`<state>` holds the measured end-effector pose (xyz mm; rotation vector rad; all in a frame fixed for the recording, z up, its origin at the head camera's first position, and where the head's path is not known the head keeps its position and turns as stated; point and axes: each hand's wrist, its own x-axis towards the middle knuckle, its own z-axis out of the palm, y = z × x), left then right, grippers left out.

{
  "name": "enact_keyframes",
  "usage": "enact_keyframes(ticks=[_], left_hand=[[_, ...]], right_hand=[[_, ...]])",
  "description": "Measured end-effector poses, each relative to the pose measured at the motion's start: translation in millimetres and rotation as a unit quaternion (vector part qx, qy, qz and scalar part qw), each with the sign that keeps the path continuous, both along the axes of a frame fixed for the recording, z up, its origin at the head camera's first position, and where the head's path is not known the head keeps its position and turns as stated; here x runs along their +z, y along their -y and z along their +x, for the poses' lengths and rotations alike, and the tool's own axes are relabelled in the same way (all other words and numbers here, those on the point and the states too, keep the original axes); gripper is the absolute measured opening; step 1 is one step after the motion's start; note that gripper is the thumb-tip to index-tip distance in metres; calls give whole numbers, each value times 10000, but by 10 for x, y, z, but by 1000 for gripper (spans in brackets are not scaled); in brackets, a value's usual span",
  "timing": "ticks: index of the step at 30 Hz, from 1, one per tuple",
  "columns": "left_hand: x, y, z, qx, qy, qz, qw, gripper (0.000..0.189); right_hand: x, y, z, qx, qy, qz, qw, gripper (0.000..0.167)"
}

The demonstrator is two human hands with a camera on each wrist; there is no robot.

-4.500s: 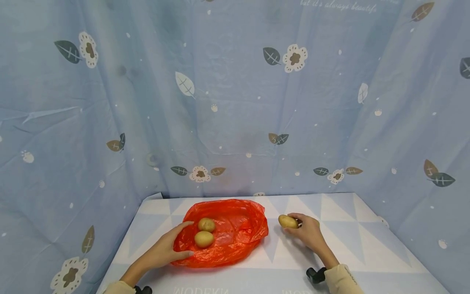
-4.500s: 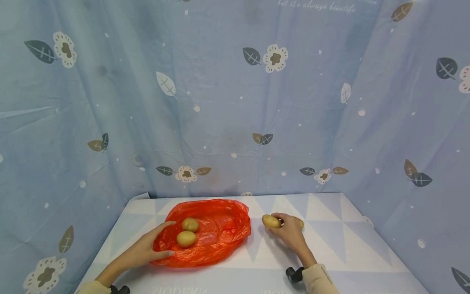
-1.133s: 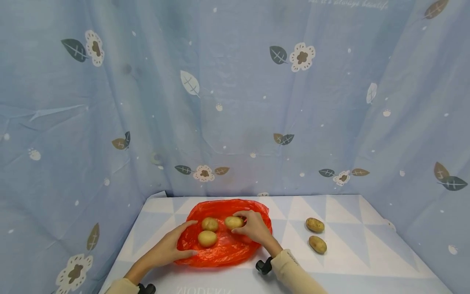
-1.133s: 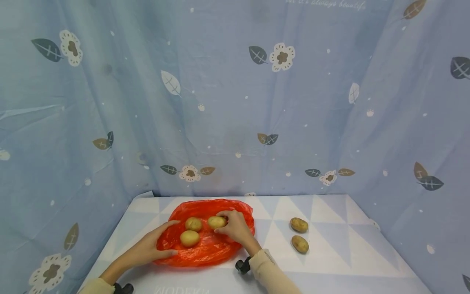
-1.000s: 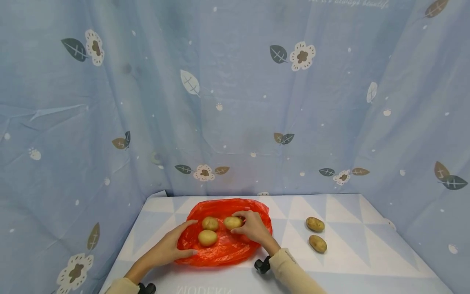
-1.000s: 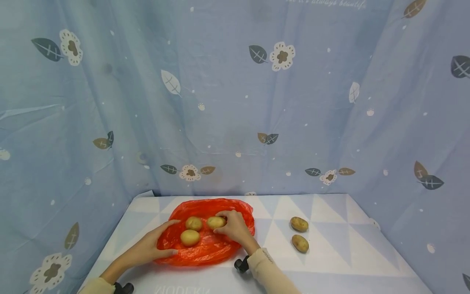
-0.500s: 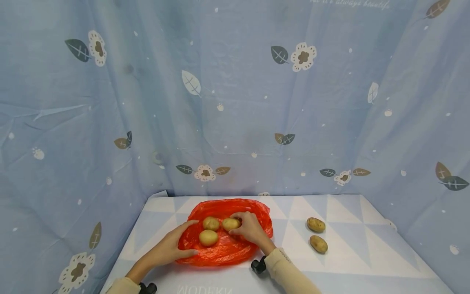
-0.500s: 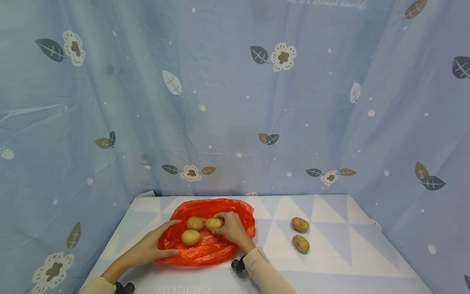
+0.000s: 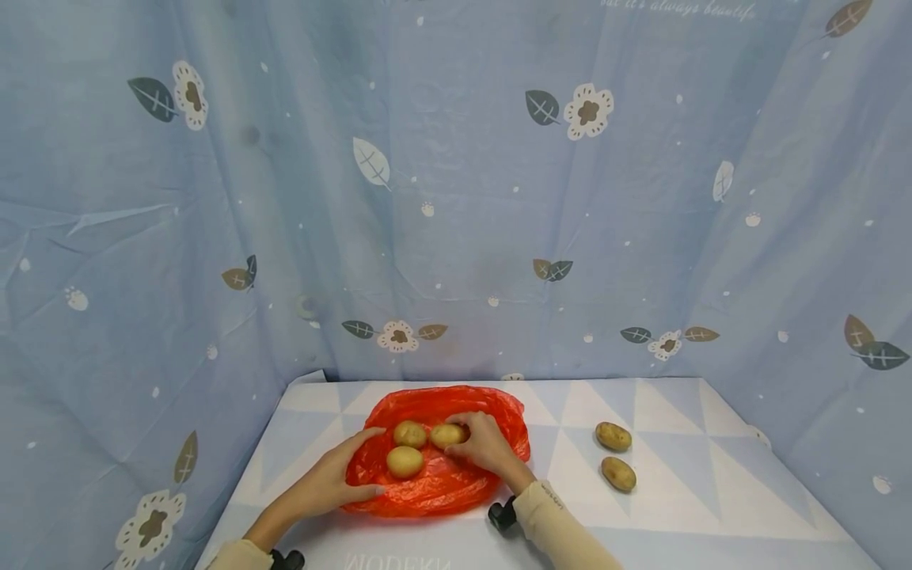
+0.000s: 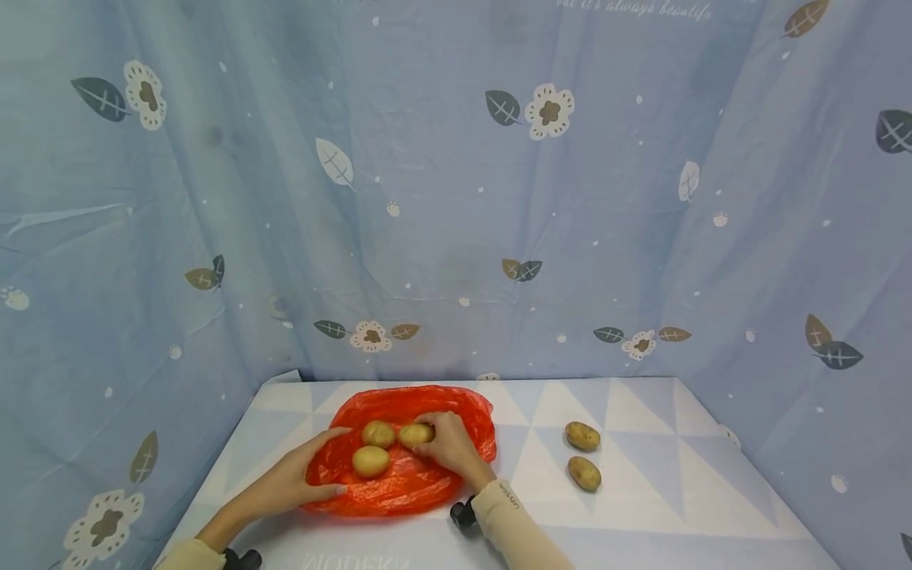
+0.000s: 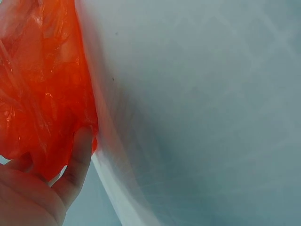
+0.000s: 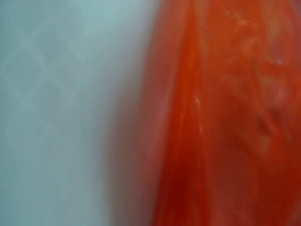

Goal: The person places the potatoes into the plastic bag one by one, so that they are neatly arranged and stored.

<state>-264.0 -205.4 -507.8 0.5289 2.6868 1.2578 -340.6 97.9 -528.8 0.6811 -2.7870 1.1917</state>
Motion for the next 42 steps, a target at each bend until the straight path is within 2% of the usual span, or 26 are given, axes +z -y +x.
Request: enact_keyframes(ticks=[8,15,19,24,42], left_hand=[[-3,5,-10,-70,-76,-6,9999,89],[-9,24,-8,-27,-25,43,10000,89],[-10,35,-6,-19,-43,33,10000,90],[-25,36,-16,-74,-108,49,9999,89],[-71,17,-51,68,-32,59,10000,90]], right_hand=[[162,-149,26,-115,-11,-3,9999,35],[327,-400,60,20,-427,-262,9987,36],[395,-550,80,-112,-561,-251,9980,33],[385,-778,102,-373,-569,-179,9975,33],[310,-1512,228,-1055,-585,-236,9924,41]])
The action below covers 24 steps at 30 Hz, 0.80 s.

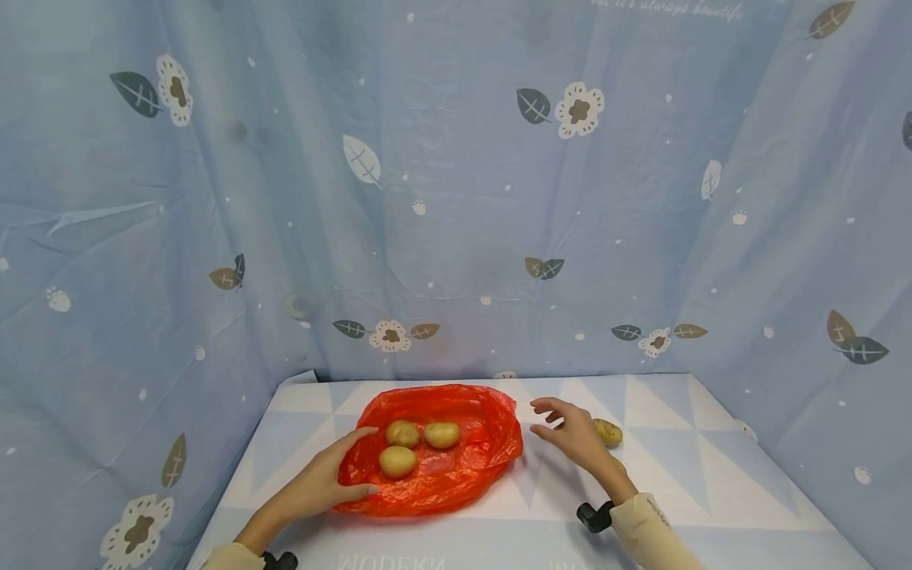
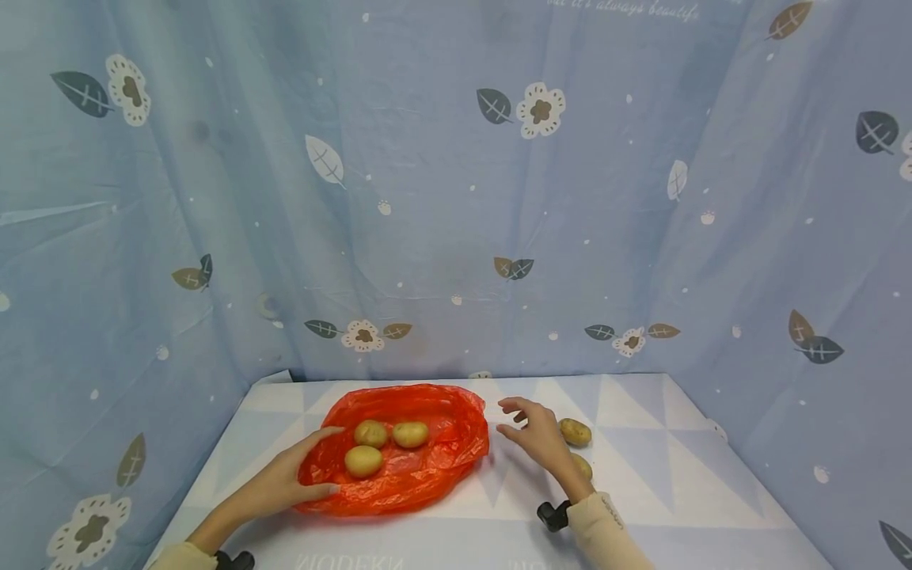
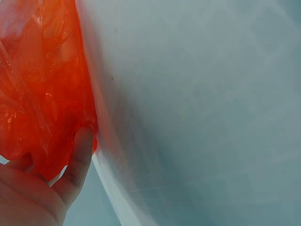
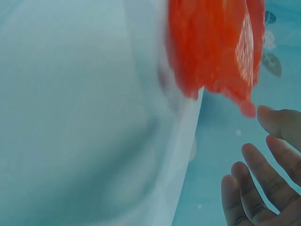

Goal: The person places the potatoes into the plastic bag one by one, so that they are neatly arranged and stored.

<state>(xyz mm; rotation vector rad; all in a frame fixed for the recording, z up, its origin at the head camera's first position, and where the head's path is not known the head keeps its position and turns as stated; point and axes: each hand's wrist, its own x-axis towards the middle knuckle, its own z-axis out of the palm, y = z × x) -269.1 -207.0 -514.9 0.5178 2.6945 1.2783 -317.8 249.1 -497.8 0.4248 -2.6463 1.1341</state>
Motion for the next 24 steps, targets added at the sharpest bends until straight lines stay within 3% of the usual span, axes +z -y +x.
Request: enact_keyframes(ticks=[9,16,24], left_hand=[[9,-2,4,-29,4,30,10000,91],[27,1,12,-50,14,63,10000,90],[50,-6,21,-112,-25,51,9999,90]], right_hand=[[-35,-335,31,-567,77,113,9983,45],[-80,-602,33,-797,34,128,9967,45],[-132,-805,48,-1094,274,305,9932,44]])
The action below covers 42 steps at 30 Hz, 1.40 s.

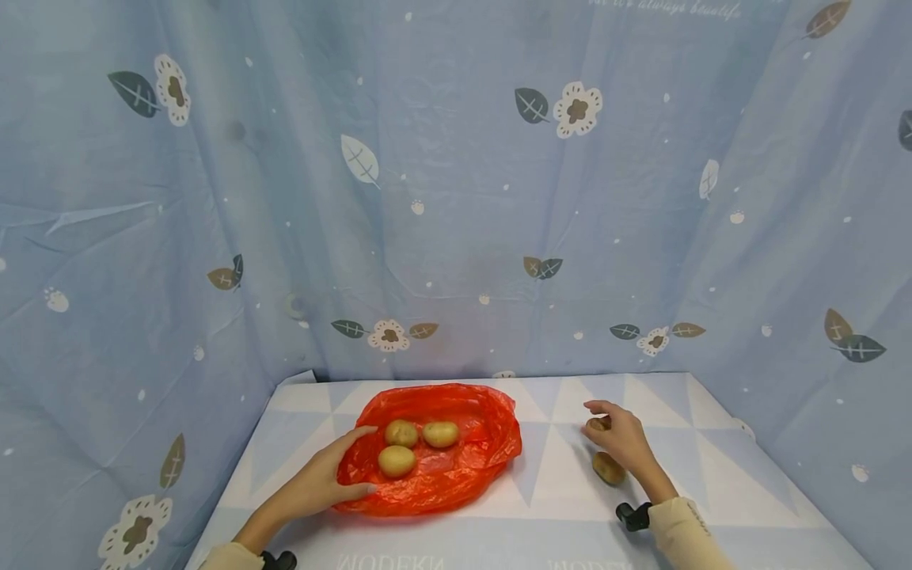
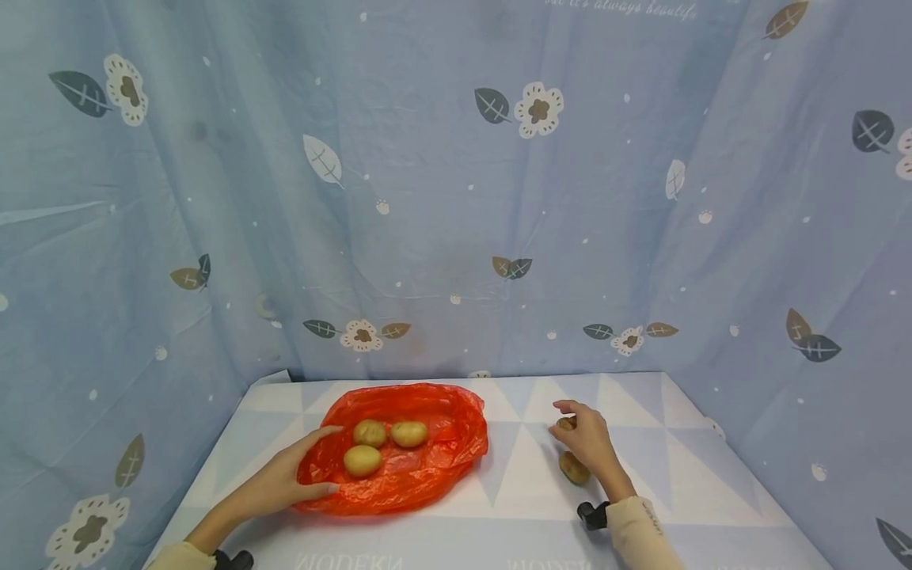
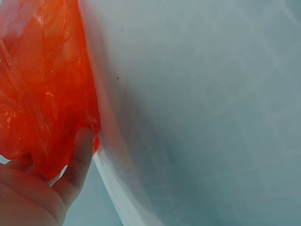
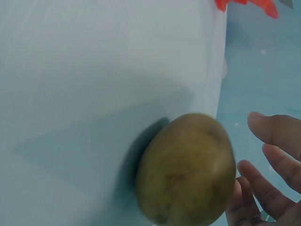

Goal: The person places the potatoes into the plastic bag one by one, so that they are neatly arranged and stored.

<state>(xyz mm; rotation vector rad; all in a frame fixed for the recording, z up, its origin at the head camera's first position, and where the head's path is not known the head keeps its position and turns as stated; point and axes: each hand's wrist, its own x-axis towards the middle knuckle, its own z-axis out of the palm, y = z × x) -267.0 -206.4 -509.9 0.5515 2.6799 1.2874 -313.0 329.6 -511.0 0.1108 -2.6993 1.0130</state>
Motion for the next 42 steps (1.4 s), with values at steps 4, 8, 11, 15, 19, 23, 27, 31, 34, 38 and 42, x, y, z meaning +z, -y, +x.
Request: enact_keyframes(ticks=[4,8,11,15,19,23,27,31,34,38,42], left_hand=[[0,3,9,4,-47,-38,10000,91],[-6,7,12,54,-76,-36,9999,91],[-5,7,7,30,-85,1,10000,91],[7,5,6,-47,-84,-20,10000,91],[20,-1,10,-80,-111,-59,9999,90],[37,-10,12,-108,-134,-40,9998,90],[41,-17,10,-109,-134,-53,9998,89],[23,-14,6,-107,-160,-112,9998,90],[15,-12,1,-128,-182,-103,9997,90],[4,-11,-9,-132,-162,-68,9998,90],[5,-11,-5,-70,-115,-58,9999,91]], right_hand=[[-9,-70,11,-60,80,124,9999,45],[3,-131,17,-118,181,184,9996,48],[3,-177,19,-161,319,186,9992,51],[-21,-237,16,-232,542,163,9981,52],[-53,-285,13,-274,730,133,9969,52],[-80,-312,14,-295,895,85,9955,53],[-92,-322,14,-326,1019,43,9943,55],[-105,-329,6,-321,1055,32,9939,56],[-114,-332,3,-303,1059,16,9939,57],[-104,-324,3,-270,1043,-20,9942,58],[-92,-304,4,-232,989,-55,9948,57]])
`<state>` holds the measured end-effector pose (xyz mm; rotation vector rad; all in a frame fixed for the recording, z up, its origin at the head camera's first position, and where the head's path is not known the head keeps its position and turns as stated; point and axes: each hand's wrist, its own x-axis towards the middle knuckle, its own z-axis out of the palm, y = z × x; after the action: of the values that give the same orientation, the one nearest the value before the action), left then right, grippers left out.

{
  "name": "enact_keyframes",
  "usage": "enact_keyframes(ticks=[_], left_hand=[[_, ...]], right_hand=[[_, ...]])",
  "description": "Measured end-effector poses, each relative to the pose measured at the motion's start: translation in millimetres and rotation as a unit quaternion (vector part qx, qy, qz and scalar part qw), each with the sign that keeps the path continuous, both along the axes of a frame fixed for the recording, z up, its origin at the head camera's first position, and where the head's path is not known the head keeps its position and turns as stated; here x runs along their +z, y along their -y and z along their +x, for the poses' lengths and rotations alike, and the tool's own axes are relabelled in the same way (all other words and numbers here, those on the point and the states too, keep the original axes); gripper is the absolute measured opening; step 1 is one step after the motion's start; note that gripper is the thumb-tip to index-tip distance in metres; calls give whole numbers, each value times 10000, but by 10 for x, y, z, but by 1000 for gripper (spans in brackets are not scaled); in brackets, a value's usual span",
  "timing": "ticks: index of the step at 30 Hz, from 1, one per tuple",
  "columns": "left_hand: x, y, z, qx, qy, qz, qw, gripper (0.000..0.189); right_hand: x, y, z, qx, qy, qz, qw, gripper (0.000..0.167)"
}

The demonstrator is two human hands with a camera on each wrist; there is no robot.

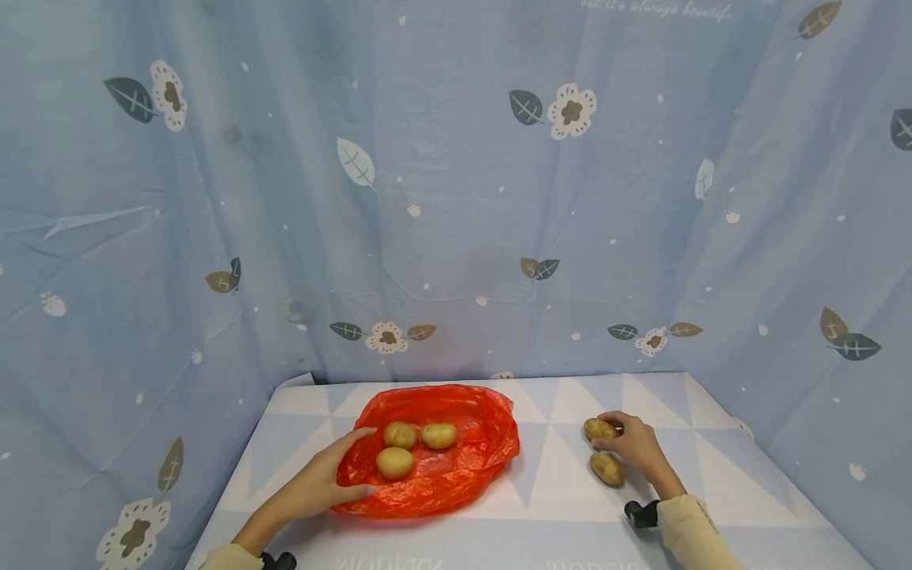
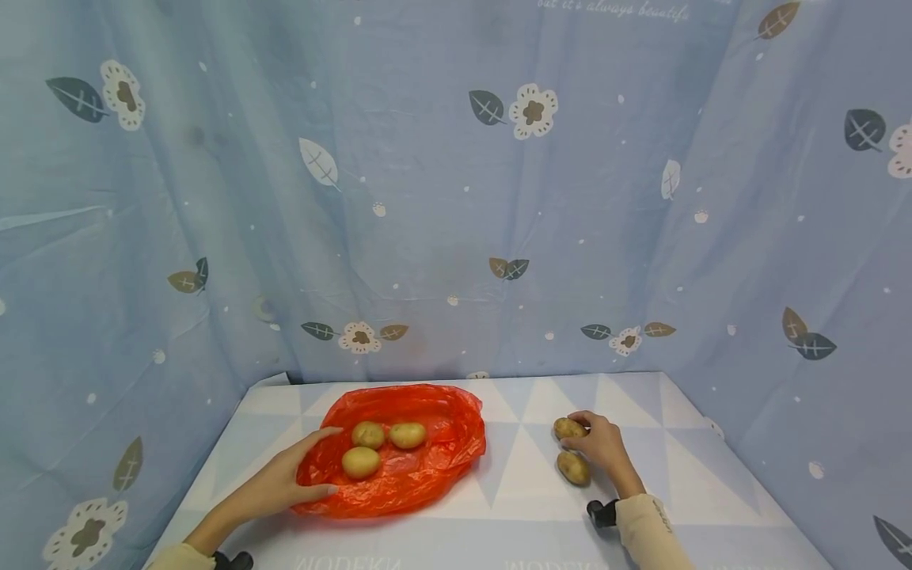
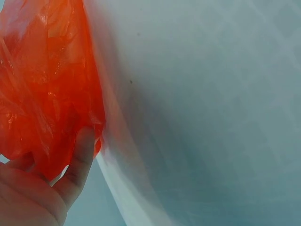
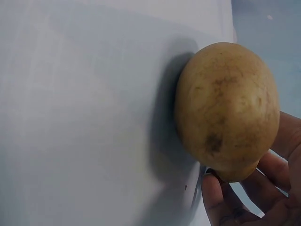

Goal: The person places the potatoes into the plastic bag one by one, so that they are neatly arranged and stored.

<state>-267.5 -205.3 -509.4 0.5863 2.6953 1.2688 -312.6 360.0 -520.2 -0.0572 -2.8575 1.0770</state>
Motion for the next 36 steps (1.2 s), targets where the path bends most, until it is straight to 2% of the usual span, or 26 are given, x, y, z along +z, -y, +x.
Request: enact_keyframes(ticks=[15,23,32,36], left_hand=[[9,-23,-26,67,54,-3,10000,91],[6,-17,5,116,114,-34,9999,91],[74,-44,38,-57,-42,-2,10000,88],[52,-28,46,-28,-60,-9,10000,88]], right_hand=[[25,-4,16,-225,-240,130,9994,55],[35,50,34,-130,-325,33,9994,55],[136,170,52,-134,-401,-66,9991,56],[162,267,29,-33,-433,-101,9990,54]])
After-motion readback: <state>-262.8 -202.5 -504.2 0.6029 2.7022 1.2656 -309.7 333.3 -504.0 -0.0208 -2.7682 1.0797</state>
